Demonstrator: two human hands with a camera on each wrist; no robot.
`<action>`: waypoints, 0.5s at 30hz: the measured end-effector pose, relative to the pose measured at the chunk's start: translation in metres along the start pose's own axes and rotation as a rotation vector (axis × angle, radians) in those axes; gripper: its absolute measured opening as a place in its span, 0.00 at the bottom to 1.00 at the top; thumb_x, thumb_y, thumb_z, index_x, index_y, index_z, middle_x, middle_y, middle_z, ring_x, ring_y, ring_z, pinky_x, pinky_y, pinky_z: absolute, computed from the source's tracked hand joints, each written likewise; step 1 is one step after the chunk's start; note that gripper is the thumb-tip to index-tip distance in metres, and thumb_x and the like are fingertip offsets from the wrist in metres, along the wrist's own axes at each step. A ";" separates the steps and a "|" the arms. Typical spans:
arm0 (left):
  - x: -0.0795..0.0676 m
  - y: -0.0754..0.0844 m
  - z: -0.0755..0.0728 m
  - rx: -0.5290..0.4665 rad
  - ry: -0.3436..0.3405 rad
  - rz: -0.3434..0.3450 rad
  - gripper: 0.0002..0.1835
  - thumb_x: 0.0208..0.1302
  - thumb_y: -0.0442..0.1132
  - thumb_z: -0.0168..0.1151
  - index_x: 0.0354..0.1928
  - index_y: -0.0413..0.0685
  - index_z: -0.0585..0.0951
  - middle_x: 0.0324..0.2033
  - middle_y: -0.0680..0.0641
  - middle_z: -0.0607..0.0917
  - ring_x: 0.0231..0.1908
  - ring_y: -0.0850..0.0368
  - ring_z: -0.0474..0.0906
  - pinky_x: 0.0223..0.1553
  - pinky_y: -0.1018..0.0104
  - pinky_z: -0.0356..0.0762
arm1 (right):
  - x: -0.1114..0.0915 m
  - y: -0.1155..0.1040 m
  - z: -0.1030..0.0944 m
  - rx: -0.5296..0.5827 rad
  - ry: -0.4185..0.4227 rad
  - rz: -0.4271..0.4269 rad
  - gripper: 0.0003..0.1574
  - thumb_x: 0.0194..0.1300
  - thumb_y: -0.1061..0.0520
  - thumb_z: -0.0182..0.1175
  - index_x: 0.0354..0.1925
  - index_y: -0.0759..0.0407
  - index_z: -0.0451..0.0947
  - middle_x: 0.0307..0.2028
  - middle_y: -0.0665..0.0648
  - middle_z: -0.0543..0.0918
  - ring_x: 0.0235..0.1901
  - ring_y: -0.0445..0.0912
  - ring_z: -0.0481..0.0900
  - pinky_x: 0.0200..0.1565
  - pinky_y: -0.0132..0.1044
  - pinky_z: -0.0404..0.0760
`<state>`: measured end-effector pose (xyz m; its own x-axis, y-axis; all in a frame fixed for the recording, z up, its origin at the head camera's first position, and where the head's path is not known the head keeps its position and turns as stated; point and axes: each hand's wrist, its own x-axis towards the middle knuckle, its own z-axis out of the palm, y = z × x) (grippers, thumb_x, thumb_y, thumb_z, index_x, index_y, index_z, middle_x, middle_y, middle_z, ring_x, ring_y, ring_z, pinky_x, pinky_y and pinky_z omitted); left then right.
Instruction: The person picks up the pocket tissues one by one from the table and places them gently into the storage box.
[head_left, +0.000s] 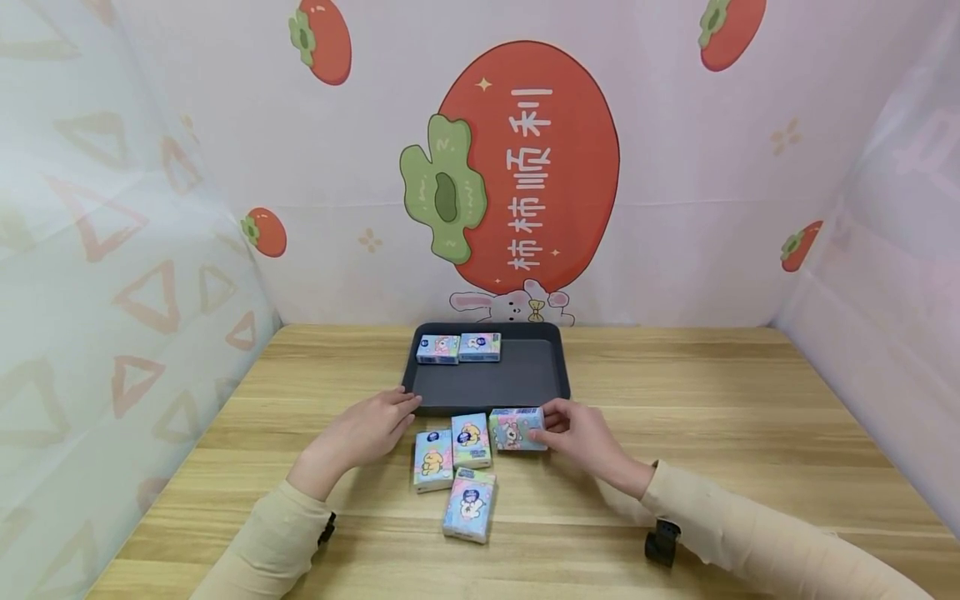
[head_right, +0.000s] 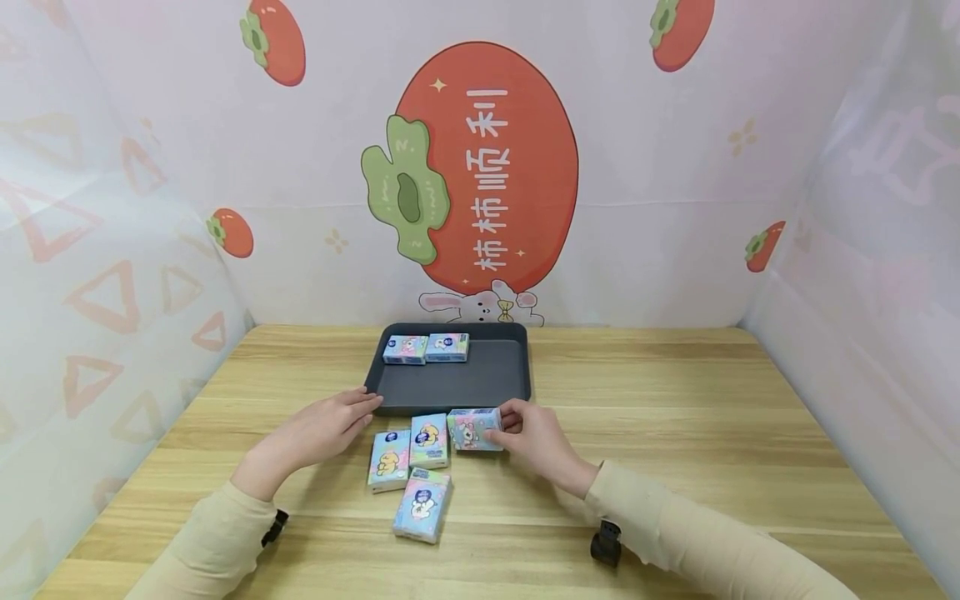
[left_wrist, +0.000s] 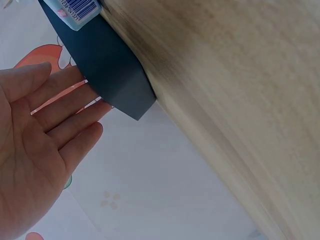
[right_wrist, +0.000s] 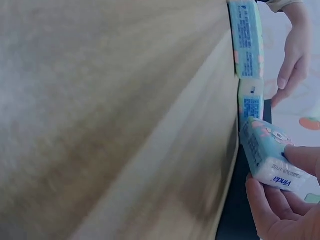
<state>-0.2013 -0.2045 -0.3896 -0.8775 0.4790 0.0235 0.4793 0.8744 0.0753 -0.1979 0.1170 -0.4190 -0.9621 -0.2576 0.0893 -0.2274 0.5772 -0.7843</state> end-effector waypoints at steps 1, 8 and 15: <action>0.000 0.000 0.000 0.001 0.000 0.001 0.19 0.71 0.40 0.51 0.58 0.39 0.77 0.58 0.37 0.77 0.61 0.41 0.72 0.59 0.47 0.73 | 0.001 0.000 -0.001 -0.001 0.003 0.000 0.16 0.53 0.53 0.71 0.38 0.60 0.80 0.32 0.53 0.84 0.30 0.39 0.80 0.32 0.26 0.81; 0.000 -0.001 0.000 -0.002 -0.002 0.005 0.19 0.71 0.40 0.50 0.58 0.39 0.77 0.58 0.37 0.77 0.61 0.42 0.71 0.60 0.47 0.73 | 0.007 -0.004 -0.009 -0.012 0.013 0.019 0.19 0.54 0.51 0.70 0.41 0.61 0.81 0.33 0.53 0.85 0.31 0.40 0.80 0.34 0.28 0.83; 0.000 -0.001 0.001 -0.003 -0.002 0.004 0.19 0.71 0.40 0.50 0.58 0.39 0.77 0.58 0.37 0.77 0.61 0.42 0.72 0.59 0.47 0.73 | 0.012 -0.010 -0.020 -0.040 0.021 0.028 0.23 0.54 0.50 0.70 0.44 0.62 0.80 0.34 0.55 0.85 0.32 0.42 0.80 0.35 0.31 0.83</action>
<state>-0.2018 -0.2056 -0.3904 -0.8756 0.4825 0.0221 0.4826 0.8723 0.0782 -0.2107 0.1237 -0.3976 -0.9710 -0.2248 0.0813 -0.2061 0.6147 -0.7613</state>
